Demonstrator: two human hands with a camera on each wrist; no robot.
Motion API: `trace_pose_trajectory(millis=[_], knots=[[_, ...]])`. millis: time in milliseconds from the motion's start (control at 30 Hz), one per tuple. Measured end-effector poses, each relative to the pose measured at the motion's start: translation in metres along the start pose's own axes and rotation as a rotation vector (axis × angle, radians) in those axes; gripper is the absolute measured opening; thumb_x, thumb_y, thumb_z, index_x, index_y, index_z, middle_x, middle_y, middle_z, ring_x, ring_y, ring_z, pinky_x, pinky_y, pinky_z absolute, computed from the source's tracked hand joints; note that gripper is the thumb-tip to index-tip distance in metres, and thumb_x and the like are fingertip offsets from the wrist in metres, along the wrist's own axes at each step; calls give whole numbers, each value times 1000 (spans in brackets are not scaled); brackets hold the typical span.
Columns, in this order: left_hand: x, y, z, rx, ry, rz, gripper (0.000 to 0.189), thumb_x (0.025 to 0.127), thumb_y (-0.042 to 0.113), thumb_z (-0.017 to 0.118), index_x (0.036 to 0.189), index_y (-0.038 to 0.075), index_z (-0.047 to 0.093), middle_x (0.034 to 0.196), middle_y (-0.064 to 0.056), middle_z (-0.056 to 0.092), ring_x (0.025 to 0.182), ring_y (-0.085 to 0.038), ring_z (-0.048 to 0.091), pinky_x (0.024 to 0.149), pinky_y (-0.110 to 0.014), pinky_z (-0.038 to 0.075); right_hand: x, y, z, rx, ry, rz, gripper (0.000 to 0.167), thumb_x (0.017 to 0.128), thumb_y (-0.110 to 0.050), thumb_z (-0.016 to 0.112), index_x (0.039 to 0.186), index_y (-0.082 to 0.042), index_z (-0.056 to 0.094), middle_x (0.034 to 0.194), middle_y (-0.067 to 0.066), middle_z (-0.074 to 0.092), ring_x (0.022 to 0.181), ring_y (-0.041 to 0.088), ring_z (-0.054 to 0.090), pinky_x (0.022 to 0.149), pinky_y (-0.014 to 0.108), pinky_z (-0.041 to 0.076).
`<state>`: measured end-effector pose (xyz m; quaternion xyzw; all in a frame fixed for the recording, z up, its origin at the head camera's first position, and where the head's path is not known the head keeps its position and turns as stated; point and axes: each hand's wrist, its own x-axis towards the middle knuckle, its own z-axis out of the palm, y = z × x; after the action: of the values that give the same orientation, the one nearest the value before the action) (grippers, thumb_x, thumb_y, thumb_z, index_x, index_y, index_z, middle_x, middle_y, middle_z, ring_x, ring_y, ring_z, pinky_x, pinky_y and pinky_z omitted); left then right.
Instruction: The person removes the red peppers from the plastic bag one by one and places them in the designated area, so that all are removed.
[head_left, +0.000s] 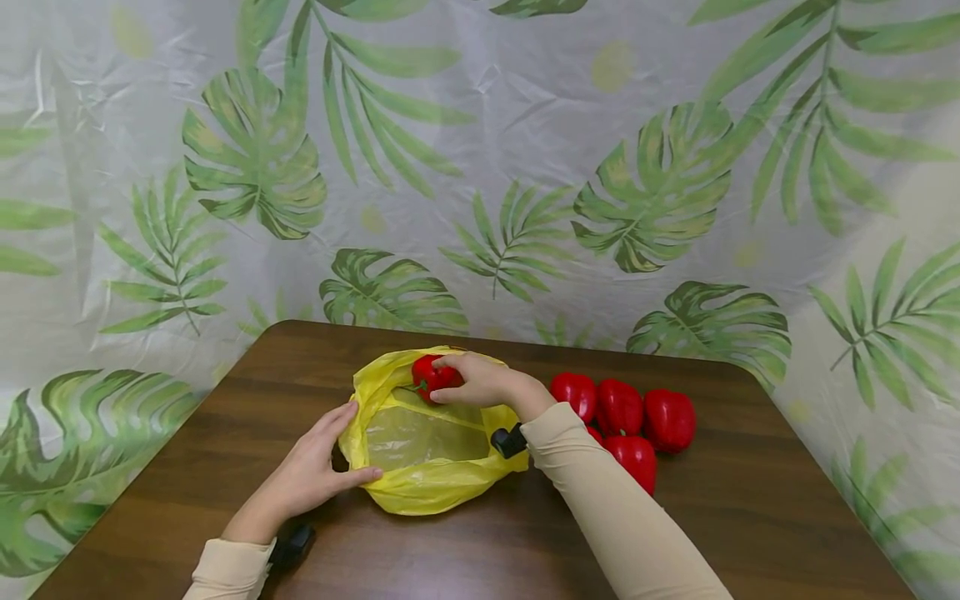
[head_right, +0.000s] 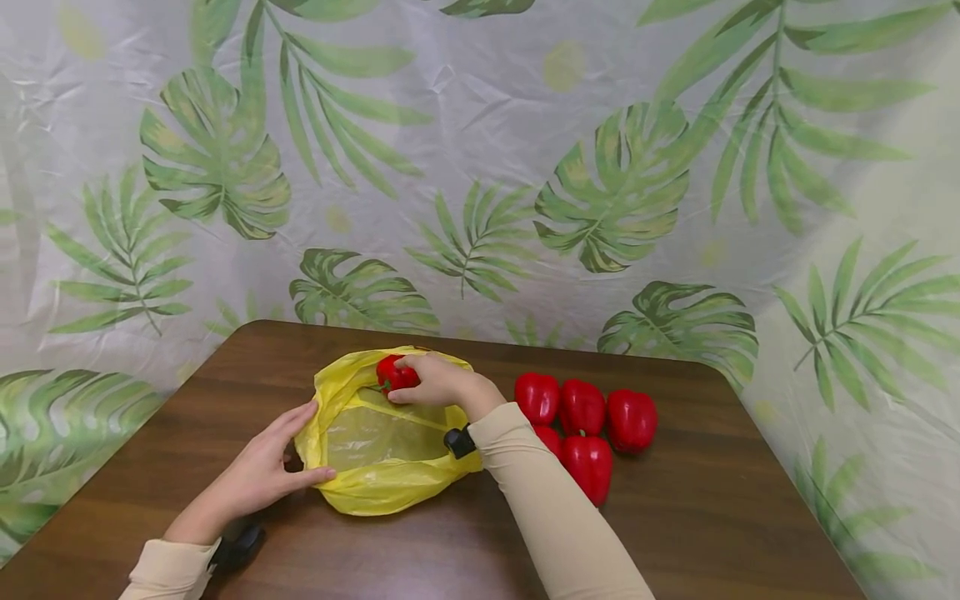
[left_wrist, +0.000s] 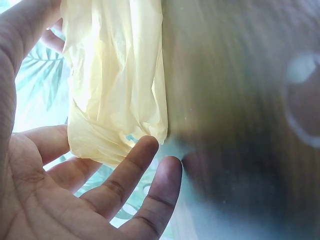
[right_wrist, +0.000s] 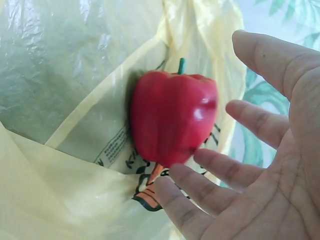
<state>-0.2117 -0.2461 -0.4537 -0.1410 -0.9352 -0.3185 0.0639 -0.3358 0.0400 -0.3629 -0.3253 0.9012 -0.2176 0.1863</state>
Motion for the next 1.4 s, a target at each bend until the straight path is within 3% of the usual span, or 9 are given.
trace_pose_trajectory(millis=[200, 467, 700, 933, 1133, 1400], knots=[[0, 0, 1, 0, 0, 1, 112, 85, 54, 89, 164, -5, 36, 169, -27, 38, 154, -51, 40, 120, -70, 40, 4, 1, 2, 6, 8, 16, 72, 109, -38, 63, 168, -9, 35, 171, 16, 40, 158, 35, 38, 126, 50, 41], [1, 0, 1, 0, 1, 7, 110, 86, 54, 88, 164, -5, 37, 170, -27, 38, 154, -51, 40, 120, -70, 40, 8, -2, 6, 3, 33, 20, 65, 109, -38, 64, 163, -8, 43, 163, 15, 50, 151, 33, 44, 121, 48, 47], [1, 0, 1, 3, -4, 9, 110, 87, 55, 87, 164, -6, 36, 170, -27, 37, 154, -52, 40, 120, -70, 40, 11, -7, 7, -1, 34, -27, 59, 108, -34, 66, 157, -4, 51, 153, 16, 61, 138, 32, 60, 116, 45, 51], [0, 0, 0, 2, -5, 5, 110, 87, 55, 87, 164, -5, 36, 169, -27, 38, 153, -52, 41, 119, -70, 40, 12, -10, 10, -61, 34, -11, 59, 109, -34, 64, 159, -6, 50, 159, 16, 57, 147, 34, 52, 121, 48, 47], [0, 1, 0, -2, -10, 2, 111, 87, 56, 87, 164, -5, 36, 170, -27, 38, 154, -51, 41, 120, -70, 40, 14, -12, 13, -42, 28, -35, 64, 109, -31, 65, 163, -5, 44, 160, 16, 55, 141, 31, 60, 116, 45, 53], [0, 1, 0, 4, -6, 2, 111, 86, 55, 87, 164, -5, 37, 169, -27, 38, 153, -51, 41, 120, -70, 40, 13, -17, 15, -77, 29, -15, 55, 108, -35, 66, 156, -11, 55, 153, 14, 58, 143, 31, 49, 119, 46, 49]])
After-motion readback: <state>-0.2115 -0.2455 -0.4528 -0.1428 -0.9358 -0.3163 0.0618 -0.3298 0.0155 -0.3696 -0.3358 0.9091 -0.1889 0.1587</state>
